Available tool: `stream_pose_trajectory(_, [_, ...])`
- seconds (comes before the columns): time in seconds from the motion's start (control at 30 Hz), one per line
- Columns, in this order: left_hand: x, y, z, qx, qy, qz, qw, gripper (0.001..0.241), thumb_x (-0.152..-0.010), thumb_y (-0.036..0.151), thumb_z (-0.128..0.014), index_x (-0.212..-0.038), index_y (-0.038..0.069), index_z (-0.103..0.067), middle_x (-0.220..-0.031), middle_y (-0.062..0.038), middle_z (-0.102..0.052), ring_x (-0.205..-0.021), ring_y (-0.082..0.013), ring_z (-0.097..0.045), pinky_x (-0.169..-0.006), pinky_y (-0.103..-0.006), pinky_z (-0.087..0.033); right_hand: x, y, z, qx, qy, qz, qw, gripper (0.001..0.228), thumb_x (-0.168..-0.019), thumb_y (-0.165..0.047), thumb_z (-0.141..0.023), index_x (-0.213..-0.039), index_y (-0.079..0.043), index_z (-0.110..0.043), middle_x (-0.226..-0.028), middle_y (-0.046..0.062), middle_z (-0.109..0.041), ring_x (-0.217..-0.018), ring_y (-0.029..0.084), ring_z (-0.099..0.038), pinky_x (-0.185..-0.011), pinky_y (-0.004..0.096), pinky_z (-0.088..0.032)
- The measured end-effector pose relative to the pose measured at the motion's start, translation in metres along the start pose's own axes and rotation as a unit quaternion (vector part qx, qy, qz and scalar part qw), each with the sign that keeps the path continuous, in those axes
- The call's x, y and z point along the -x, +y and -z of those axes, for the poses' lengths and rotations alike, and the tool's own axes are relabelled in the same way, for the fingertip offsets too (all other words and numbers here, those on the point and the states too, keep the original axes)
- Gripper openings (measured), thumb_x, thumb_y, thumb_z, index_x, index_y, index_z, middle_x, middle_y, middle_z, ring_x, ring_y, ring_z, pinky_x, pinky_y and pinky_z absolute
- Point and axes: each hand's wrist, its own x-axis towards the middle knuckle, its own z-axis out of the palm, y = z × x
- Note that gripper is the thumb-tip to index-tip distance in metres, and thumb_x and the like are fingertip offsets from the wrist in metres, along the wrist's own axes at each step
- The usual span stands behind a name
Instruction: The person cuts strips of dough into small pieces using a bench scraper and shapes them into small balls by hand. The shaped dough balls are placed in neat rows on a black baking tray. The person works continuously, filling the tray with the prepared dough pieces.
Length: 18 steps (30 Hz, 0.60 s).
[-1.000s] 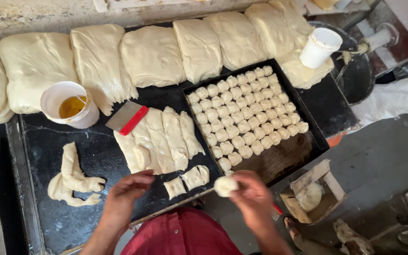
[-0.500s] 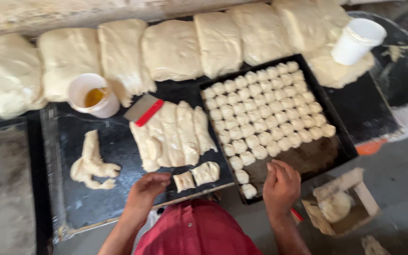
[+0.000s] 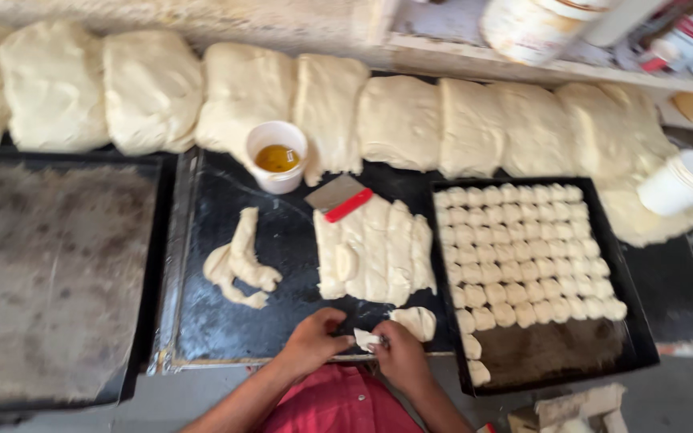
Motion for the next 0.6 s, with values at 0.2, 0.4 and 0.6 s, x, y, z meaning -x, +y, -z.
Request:
stream_pose_trajectory(0.2, [0.010,0.045,0.002,0.166,-0.180,0.023,0.969,0.039,-0.082,0.014,-0.079,-0.117,-0.002,-0.069,-0.094,-0.009,-0.073,-0.078,-0.0136,-0.071,-0.068,-0.0301,-0.062,-0.010,-0.009,0.033,-0.393,-0.068,-0.177,0.900,0.020,-0.093,-0.013,-0.065,-0.107,0.000,-0.071,-0.087,0.004,-0.074,-0.077,0.011,-0.068,-0.072,0.027,-0.058])
stream_pose_trajectory(0.4, [0.025,0.077,-0.015,-0.026,-0.029,-0.062,0.997,0.027,-0.085,0.012,-0.082,-0.107,-0.003,-0.074,-0.078,-0.006,-0.072,-0.069,-0.0125,-0.068,-0.060,-0.0262,-0.056,-0.032,-0.036,0.059,-0.286,-0.027,-0.136,0.948,0.014,-0.090,-0.007,-0.075,-0.099,0.004,-0.074,-0.088,0.011,-0.073,-0.078,0.019,-0.068,-0.069,0.030,-0.054])
stream_pose_trajectory(0.6, [0.012,0.089,-0.049,0.304,0.025,0.096,0.948,0.033,-0.082,-0.005,-0.063,-0.114,0.001,-0.069,-0.088,-0.011,-0.069,-0.067,-0.0158,-0.067,-0.062,-0.0307,-0.058,-0.013,-0.094,0.105,0.111,0.127,0.372,0.913,0.029,-0.085,-0.012,-0.077,-0.108,0.002,-0.069,-0.114,0.014,-0.066,-0.103,0.032,-0.068,-0.088,0.038,-0.056])
